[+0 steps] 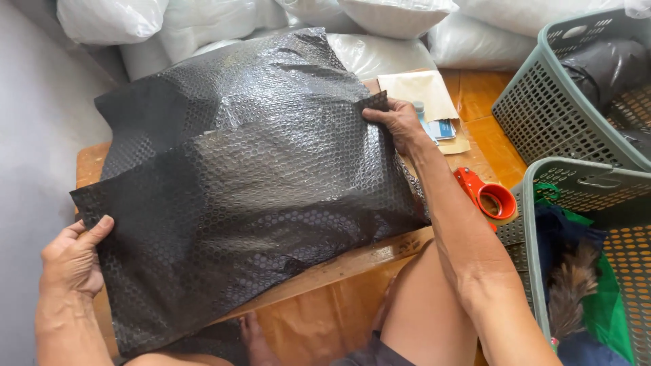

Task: The person wraps a rectangular item with a black bubble mailer, folding the sides and securing the seams with clear tape. They smooth the surface and adjust the package to ensure it is properly sealed.

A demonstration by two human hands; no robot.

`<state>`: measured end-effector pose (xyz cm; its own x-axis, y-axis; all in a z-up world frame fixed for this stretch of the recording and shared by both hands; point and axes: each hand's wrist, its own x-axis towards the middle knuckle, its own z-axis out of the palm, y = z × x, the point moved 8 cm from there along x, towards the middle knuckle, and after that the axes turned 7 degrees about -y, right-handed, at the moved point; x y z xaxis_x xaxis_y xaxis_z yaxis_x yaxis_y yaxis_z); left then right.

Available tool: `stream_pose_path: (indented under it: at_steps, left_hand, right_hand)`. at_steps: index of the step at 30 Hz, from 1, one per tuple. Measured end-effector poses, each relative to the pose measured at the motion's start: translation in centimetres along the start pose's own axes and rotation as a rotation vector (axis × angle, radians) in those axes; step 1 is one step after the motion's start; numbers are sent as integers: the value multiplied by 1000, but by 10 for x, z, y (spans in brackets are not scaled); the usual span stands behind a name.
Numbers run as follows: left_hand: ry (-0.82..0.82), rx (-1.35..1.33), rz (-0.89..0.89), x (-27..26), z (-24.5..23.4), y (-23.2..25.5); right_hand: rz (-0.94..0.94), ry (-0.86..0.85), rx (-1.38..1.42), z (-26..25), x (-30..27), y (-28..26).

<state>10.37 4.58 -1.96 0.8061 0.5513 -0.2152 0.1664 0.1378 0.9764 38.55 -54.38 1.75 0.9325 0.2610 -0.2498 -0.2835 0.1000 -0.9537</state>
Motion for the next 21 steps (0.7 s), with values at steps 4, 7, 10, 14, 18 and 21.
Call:
stream_pose_path:
  at_steps: [4, 7, 10, 14, 18, 21]
  left_hand:
    - [41, 54, -60, -11, 6, 0]
    - [113, 145, -40, -13, 3, 2]
    - [145, 198, 32, 0, -7, -8]
    - [169, 229, 171, 1, -6, -5]
    - [173, 284, 274, 14, -8, -15]
    - [184, 373, 370, 15, -10, -9]
  right_hand:
    - [-41, 146, 32, -8, -4, -7]
    - [17, 229, -121, -15, -9, -4]
    - [-1, 230, -116, -24, -4, 2]
    - [-117, 179, -95, -26, 4, 1]
    - [-196, 188, -86, -31, 7, 0]
    - [-281, 168, -40, -32, 11, -5]
